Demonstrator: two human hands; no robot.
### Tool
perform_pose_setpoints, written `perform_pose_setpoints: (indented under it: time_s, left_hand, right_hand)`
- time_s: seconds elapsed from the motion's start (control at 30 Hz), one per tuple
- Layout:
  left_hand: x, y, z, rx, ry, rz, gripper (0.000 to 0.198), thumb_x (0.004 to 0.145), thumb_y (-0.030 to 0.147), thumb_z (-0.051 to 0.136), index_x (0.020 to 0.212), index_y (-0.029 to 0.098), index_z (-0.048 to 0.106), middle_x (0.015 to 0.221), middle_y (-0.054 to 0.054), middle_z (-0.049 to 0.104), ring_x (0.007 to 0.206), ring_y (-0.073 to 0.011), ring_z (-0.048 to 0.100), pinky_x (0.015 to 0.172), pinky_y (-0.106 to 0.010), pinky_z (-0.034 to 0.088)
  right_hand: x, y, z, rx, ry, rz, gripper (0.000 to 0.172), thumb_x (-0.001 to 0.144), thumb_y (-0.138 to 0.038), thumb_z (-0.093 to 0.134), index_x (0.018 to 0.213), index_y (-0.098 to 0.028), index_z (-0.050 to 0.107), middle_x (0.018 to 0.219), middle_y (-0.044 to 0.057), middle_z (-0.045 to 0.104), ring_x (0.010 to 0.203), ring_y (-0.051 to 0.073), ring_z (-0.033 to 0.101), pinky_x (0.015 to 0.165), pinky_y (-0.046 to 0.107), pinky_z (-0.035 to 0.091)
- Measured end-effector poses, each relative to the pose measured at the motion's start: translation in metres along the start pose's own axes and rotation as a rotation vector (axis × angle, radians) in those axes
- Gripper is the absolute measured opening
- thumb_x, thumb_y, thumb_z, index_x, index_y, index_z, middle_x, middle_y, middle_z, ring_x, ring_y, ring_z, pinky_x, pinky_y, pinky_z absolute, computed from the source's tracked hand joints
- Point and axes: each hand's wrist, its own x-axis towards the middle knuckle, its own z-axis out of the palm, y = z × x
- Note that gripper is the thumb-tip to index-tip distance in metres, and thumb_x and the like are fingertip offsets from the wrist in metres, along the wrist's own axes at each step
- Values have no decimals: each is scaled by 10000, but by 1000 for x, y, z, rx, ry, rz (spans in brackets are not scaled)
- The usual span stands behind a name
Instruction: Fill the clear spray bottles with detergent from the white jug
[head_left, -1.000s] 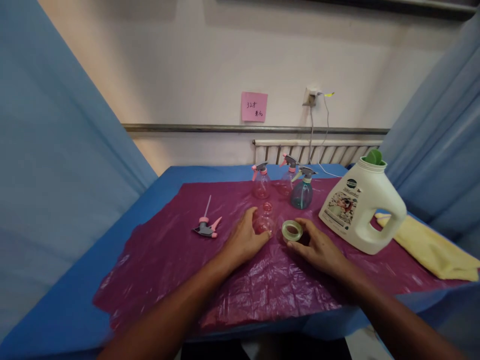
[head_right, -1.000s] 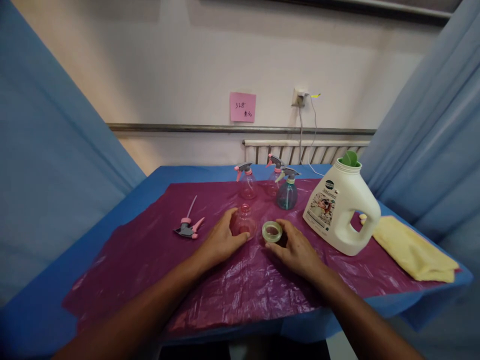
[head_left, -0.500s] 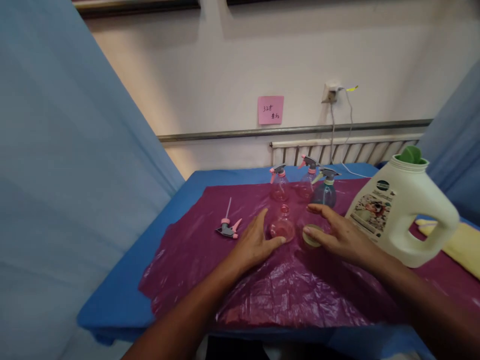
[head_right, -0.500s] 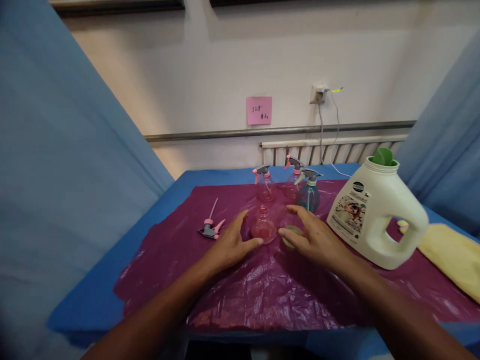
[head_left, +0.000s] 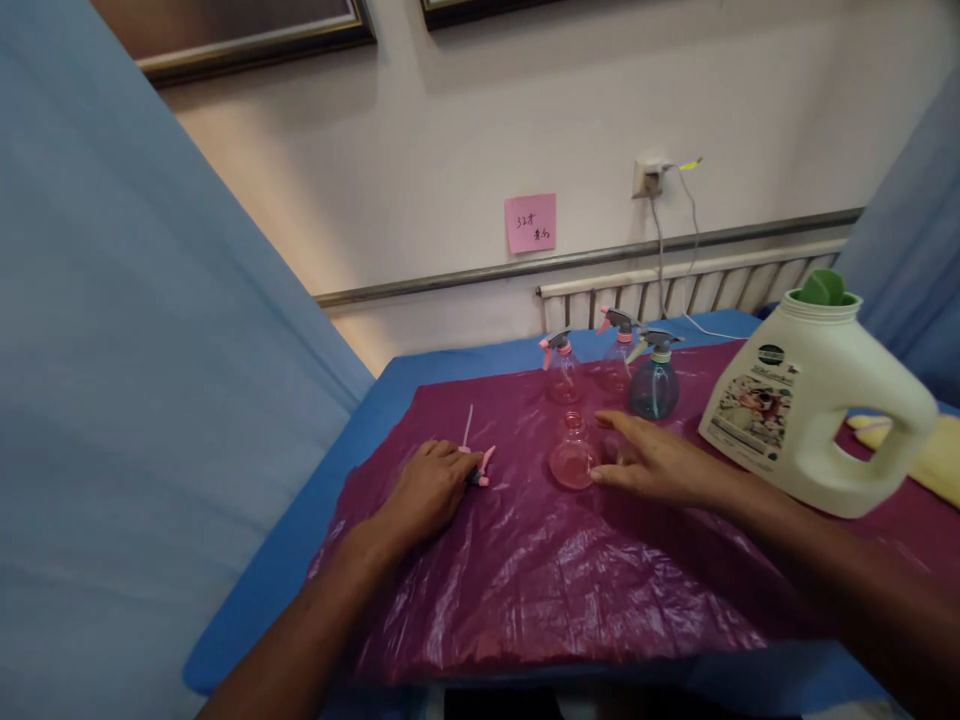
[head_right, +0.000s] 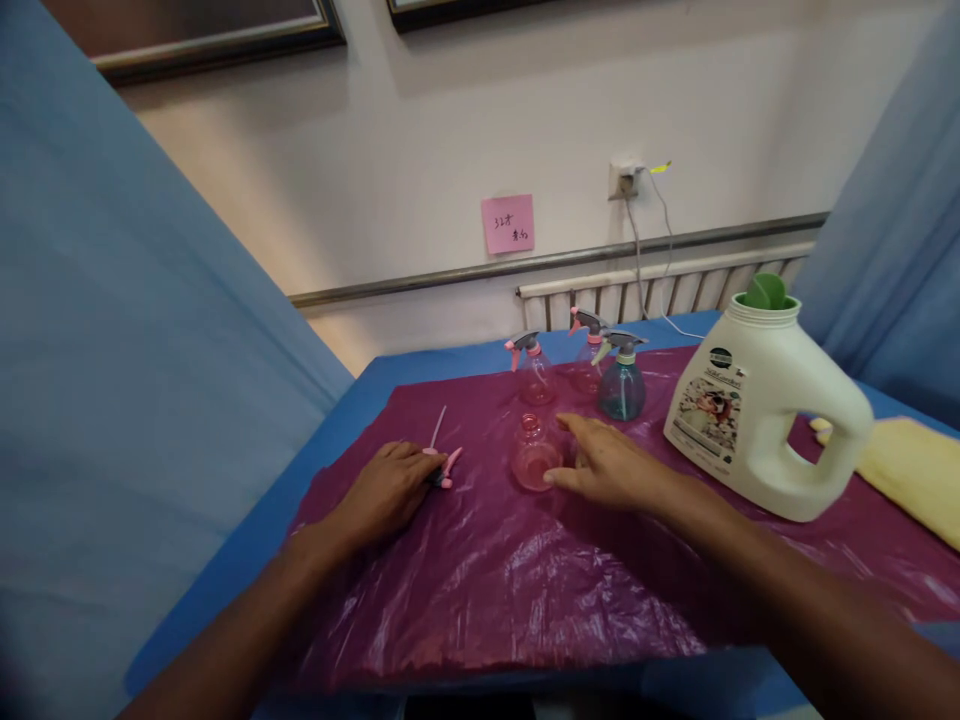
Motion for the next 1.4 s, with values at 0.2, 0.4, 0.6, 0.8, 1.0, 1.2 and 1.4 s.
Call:
perform_pose_setpoints:
  time_s: [0.2,0.4,0.6,0.8,1.0,1.2,1.4]
  left_hand:
    - [5,11,-21,-175,194,-41,220,913,165,622,1092,231,732,1090,-104,762,1051,-307,666,1005,-488,478]
    - [23,55,-93,-1179,548,-238,425,916,377,752,1309,233,686,1138,-80,798,1016,-268,768,926,-438,583]
    - [52,98,-135,-1461,513,-171,395,885,394,815,1210,175,772,949,-59,805,822,-201,751,828,-361,570]
    - [69,113,-152,-1440,571,-95,343,877,383,835,1139,164,800,917,-50,779,788,-182,720,766,-329,548]
    - [81,121,-149,-1411,493,-166,391,858,387,851,1153,141,777,924,-57,786,785,-181,713,768,-336,546]
    - [88,122,-151,-1376,514,-137,367,857,366,850,1131,135,770,981,-67,794,774,-158,689,758,-325,536]
    - [100,126,-141,-1357,387,-98,365,867,396,837,1133,153,778,899,-47,769,759,-164,662,740,-319,503]
  right_hand:
    - [18,-12,2,-38,-7,-22,859,858,-483,816,1602,-144,552,1500,232,698,1366,428,678,1137,533,527]
    - [22,-16,8,-24,32,-27,822,898,-482,776,1606,-141,535,1563,238,652,1406,430,646,1167,557,499]
    - [16,-21,8,4,58,-26,762,922,-467,761,1583,-158,542,1541,230,669,1386,424,662,1136,557,516]
    - [15,-23,9,28,96,-41,675,929,-422,768,1525,-159,591,1525,222,681,1375,403,672,1136,533,515]
    - [17,-22,13,50,127,-52,626,951,-411,749,1494,-141,598,1474,228,706,1353,395,681,1119,527,512]
    - [18,-20,14,59,130,-55,570,955,-399,743,1460,-172,609,1453,200,721,1319,380,694,1094,499,513]
    - [19,-20,15,67,139,-47,596,946,-416,750,1460,-147,613,1434,222,726,1310,401,699,1082,514,514]
